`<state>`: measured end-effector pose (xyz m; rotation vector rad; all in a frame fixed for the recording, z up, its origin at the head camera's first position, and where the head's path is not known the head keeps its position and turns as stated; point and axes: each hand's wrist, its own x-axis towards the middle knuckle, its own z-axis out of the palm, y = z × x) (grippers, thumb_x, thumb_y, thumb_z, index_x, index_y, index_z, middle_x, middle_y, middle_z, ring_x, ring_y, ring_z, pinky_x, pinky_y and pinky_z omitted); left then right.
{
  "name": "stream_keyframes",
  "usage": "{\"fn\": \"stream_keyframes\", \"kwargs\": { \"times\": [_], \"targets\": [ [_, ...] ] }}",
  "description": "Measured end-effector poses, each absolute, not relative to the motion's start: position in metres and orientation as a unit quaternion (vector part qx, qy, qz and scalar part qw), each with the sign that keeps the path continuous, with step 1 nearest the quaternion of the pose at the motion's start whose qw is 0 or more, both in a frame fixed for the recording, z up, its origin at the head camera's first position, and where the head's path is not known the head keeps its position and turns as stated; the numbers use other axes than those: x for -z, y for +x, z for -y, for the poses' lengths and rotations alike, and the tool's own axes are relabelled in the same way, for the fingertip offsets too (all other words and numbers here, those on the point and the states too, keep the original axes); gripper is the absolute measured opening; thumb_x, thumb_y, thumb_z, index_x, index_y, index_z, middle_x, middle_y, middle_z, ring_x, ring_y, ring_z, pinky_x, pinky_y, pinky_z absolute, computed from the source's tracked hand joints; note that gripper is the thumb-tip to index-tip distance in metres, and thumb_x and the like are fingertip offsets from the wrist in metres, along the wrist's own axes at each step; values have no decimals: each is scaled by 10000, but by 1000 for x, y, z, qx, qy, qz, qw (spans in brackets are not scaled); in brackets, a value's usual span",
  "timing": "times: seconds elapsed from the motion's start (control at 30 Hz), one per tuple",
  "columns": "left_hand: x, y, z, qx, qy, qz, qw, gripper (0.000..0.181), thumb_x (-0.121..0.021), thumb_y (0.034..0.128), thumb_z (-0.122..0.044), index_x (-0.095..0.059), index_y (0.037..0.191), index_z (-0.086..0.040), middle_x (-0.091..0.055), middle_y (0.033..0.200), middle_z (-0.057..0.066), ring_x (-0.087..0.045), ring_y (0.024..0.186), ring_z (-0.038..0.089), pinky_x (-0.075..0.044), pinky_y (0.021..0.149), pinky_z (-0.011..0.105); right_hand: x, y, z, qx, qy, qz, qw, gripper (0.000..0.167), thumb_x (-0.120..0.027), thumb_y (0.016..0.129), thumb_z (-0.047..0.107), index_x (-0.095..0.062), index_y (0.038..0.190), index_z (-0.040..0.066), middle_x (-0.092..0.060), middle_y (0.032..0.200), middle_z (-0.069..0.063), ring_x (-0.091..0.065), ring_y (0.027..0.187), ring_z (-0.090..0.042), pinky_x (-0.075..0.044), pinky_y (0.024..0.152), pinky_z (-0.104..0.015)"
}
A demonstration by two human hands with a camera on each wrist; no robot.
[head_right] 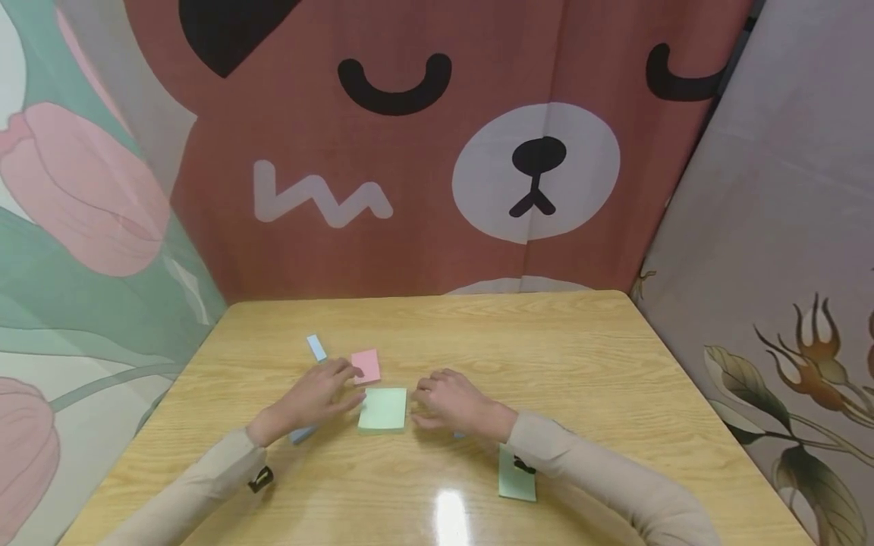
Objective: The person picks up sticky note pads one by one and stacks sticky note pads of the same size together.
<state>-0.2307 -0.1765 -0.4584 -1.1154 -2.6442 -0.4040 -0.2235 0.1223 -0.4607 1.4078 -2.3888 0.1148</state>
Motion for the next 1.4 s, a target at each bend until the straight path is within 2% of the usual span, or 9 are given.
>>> {"fn": "stream_keyframes", "kwargs": {
  "times": [0.2,0.4,0.7,1.03,1.4],
  "targets": [
    [460,-234,175,132,-370,907,152,293,-674,953,-262,-658,1135,-32,-606,1028,102,-561,911,246,-497,764,432,464,-223,-124,-44,505,841,186,250,-706,903,361,-760,986,131,-718,977,6,-671,857,-157,-546,785,-331],
    [457,-236,177,118,-349,916,160,289,-655,961,-292,-657,1144,-69,-612,1077,66,-579,969,255,-501,806,459,460,-220,-128,-51,509,842,173,226,-711,906,342,-761,989,137,-720,984,3,-674,855,-152,-541,835,-350],
    [457,-238,179,113,-347,918,153,306,-656,954,-314,-662,1141,-72,-614,1088,69,-583,984,265,-509,807,462,462,-221,-133,-36,520,834,183,204,-727,892,328,-755,976,145,-713,964,10,-660,837,-130,-542,783,-302],
    [461,-241,184,125,-340,918,164,205,-659,946,-214,-694,1082,-65,-623,1024,57,-573,921,257,-504,763,439,462,-221,-141,-40,556,814,164,139,-723,893,296,-743,947,170,-701,938,41,-637,828,-109,-520,748,-276],
    [457,-248,189,112,-329,921,173,166,-680,940,-198,-687,1054,-77,-625,1015,57,-573,921,255,-505,753,427,463,-220,-149,-42,561,817,125,150,-688,927,305,-737,996,181,-700,1004,46,-628,922,-108,-514,855,-299]
  ]
}}
